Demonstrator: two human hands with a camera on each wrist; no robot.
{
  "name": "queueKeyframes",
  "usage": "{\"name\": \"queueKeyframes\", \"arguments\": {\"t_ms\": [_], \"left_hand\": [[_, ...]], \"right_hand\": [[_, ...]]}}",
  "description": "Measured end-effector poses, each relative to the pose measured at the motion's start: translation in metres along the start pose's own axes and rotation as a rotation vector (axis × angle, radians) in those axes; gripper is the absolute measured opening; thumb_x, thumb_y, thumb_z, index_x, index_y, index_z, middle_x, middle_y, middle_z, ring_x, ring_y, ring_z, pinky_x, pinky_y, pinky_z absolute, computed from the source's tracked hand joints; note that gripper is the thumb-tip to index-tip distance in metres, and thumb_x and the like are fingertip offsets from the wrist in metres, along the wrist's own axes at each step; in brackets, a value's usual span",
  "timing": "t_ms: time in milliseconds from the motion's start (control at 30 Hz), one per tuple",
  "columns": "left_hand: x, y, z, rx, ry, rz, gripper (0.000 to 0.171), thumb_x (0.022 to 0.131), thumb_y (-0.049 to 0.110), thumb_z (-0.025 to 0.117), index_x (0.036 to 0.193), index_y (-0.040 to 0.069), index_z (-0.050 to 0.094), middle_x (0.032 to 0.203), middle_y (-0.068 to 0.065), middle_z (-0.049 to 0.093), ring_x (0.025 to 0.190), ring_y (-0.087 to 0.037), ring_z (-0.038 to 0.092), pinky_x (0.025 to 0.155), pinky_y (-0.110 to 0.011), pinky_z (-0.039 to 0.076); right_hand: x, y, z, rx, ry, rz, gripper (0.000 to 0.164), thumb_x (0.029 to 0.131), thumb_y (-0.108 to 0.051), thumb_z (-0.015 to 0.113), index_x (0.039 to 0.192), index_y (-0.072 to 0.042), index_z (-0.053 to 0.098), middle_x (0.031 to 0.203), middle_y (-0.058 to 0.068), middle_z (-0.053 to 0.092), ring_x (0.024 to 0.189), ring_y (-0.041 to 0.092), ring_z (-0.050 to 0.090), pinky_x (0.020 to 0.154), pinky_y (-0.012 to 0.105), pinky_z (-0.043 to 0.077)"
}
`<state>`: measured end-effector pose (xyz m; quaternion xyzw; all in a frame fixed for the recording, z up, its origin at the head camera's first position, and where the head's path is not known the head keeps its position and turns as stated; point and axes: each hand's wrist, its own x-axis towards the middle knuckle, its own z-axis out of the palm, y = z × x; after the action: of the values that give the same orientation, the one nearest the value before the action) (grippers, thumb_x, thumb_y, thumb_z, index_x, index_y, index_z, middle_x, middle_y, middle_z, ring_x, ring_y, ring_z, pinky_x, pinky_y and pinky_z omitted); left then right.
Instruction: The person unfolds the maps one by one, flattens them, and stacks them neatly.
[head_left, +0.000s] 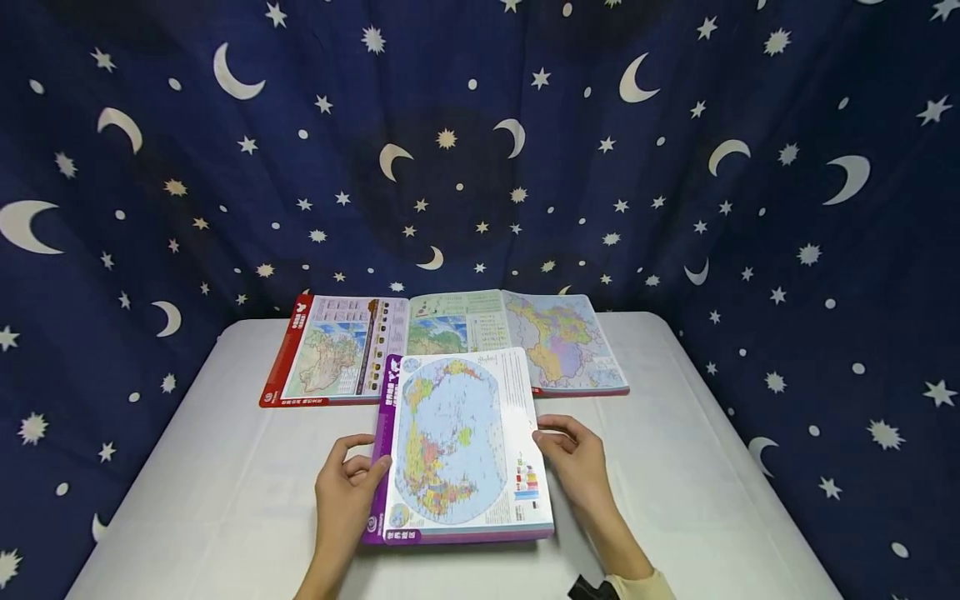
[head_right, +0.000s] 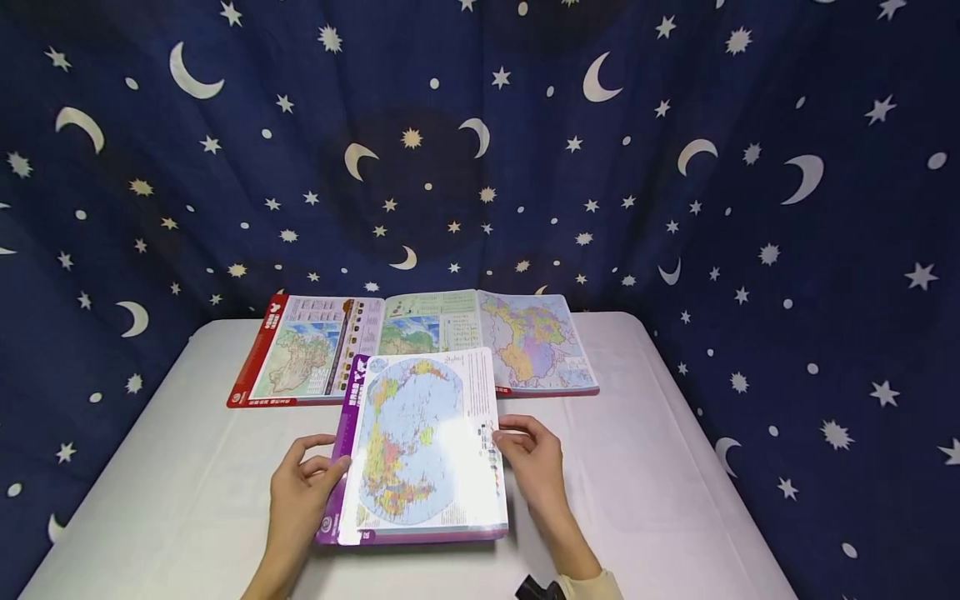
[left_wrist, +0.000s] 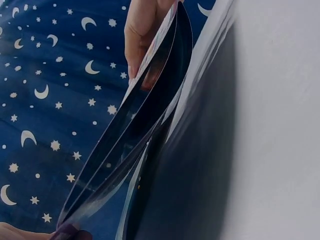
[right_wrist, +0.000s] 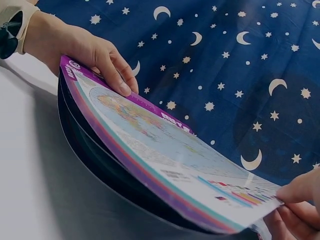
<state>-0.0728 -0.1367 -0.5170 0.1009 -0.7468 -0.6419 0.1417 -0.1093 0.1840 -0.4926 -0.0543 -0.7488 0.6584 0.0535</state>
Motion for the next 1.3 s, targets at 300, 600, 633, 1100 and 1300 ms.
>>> {"name": "queueKeyframes", "arguments": {"t_ms": [300,600,633,1100,1300], "left_hand": [[0.013,0.002,0.007,-0.031,-0.002,0.007,0.036,0.084,0.012,0.079,0.117,0.012,0.063,0.070,-0.019,0.068,0.046,-0.013,0.054,0.041,-0.022,0.043],[0.021,0.023,0.012,-0.069,-0.017,0.027,0.037,0.086,0.004,0.075,0.120,0.001,0.061,0.075,-0.030,0.067,0.049,-0.022,0.060,0.042,-0.026,0.047],[0.024,0.020,0.013,-0.073,-0.011,0.028,0.036,0.086,0.005,0.076,0.119,0.003,0.061,0.075,-0.029,0.067,0.050,-0.023,0.061,0.042,-0.026,0.047],[0.063,-0.010,0.025,-0.069,0.012,0.130,0.027,0.089,0.009,0.074,0.114,0.006,0.063,0.073,-0.022,0.070,0.044,-0.012,0.052,0.038,-0.022,0.037],[0.075,-0.012,0.029,-0.065,0.026,0.114,0.025,0.090,0.012,0.072,0.112,0.007,0.063,0.078,-0.020,0.073,0.053,-0.013,0.063,0.041,-0.023,0.043]], "right_hand": [[0.015,0.001,0.000,-0.003,0.006,0.026,0.026,0.088,-0.013,0.076,0.111,-0.005,0.069,0.102,0.016,0.073,0.090,0.018,0.072,0.078,0.022,0.055],[0.032,0.003,-0.001,-0.014,0.013,0.020,0.025,0.087,-0.017,0.077,0.106,-0.002,0.070,0.103,0.016,0.072,0.089,0.020,0.070,0.078,0.023,0.054],[0.034,0.003,-0.001,-0.022,0.014,0.021,0.026,0.087,-0.019,0.077,0.105,-0.002,0.070,0.103,0.015,0.072,0.089,0.021,0.070,0.078,0.023,0.054],[0.060,0.013,0.011,0.004,0.103,0.000,0.020,0.086,-0.015,0.078,0.098,0.000,0.072,0.096,0.015,0.073,0.078,0.013,0.069,0.072,0.021,0.054],[0.069,0.012,0.014,-0.037,0.094,-0.045,0.019,0.086,-0.017,0.077,0.097,-0.003,0.072,0.098,0.015,0.072,0.081,0.016,0.070,0.072,0.021,0.055]]}}
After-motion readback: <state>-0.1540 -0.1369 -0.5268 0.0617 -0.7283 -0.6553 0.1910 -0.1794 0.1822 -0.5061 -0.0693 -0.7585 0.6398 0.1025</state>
